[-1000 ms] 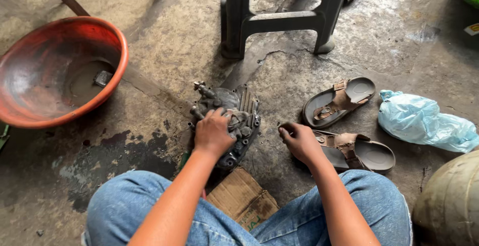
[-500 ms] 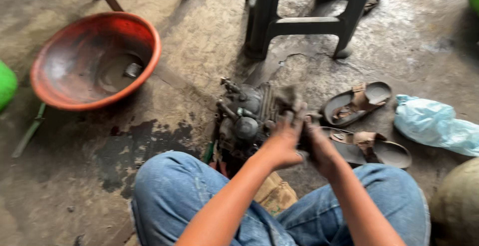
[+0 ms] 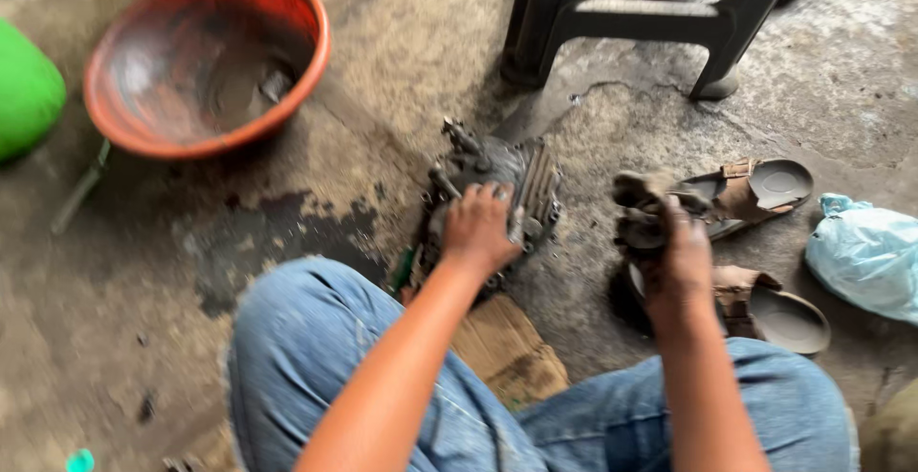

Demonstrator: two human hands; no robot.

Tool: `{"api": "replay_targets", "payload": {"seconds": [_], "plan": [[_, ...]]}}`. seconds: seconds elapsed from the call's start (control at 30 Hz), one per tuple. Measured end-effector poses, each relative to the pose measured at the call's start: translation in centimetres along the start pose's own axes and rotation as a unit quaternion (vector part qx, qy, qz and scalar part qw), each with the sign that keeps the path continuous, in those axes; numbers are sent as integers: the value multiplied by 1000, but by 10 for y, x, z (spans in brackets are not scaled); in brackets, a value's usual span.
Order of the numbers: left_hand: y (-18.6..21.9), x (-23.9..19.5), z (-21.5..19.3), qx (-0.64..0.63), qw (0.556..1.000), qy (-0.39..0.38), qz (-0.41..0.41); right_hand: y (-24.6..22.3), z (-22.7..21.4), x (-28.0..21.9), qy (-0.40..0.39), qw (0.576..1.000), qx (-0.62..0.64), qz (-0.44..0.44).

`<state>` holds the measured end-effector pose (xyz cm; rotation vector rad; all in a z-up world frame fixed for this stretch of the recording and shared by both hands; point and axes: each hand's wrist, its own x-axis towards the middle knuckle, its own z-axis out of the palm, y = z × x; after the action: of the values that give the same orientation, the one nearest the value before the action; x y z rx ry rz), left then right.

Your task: The person sits on the floor and wipes a disassembled engine casing with a cloth. They rotate the part to clean different sides and crevices, removing visible grime and oil from the metal surface.

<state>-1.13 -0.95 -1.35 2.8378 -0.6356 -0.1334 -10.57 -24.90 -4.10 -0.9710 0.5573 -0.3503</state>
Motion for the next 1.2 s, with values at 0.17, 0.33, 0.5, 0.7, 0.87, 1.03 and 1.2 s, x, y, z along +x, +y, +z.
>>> {"api": "replay_targets", "payload": {"seconds": [0.17, 0.33, 0.5, 0.7, 0.87, 1.03, 1.2], "plan": [[9, 0, -14, 36, 998, -54, -13, 4, 0, -8, 49, 993, -36, 99], [-1, 4, -4, 17, 1000, -18, 14, 39, -20, 30, -32, 991, -120, -45], [-26, 5, -11, -358, 926, 47, -111, 65, -32, 50, 48, 997, -52, 21], [-76, 7, -27, -763, 597, 171, -181, 46, -36, 7, 66, 970, -192, -133], [-90, -23, -24, -794, 512, 223, -242, 24, 61, -38, -85, 876, -384, -279], [-101, -35, -22, -792, 459, 247, -318, 58, 149, -50, -229, 668, -618, -346], [-107, -37, -18, -743, 526, 275, -309, 47, 159, -76, -212, 579, -676, -404]]}}
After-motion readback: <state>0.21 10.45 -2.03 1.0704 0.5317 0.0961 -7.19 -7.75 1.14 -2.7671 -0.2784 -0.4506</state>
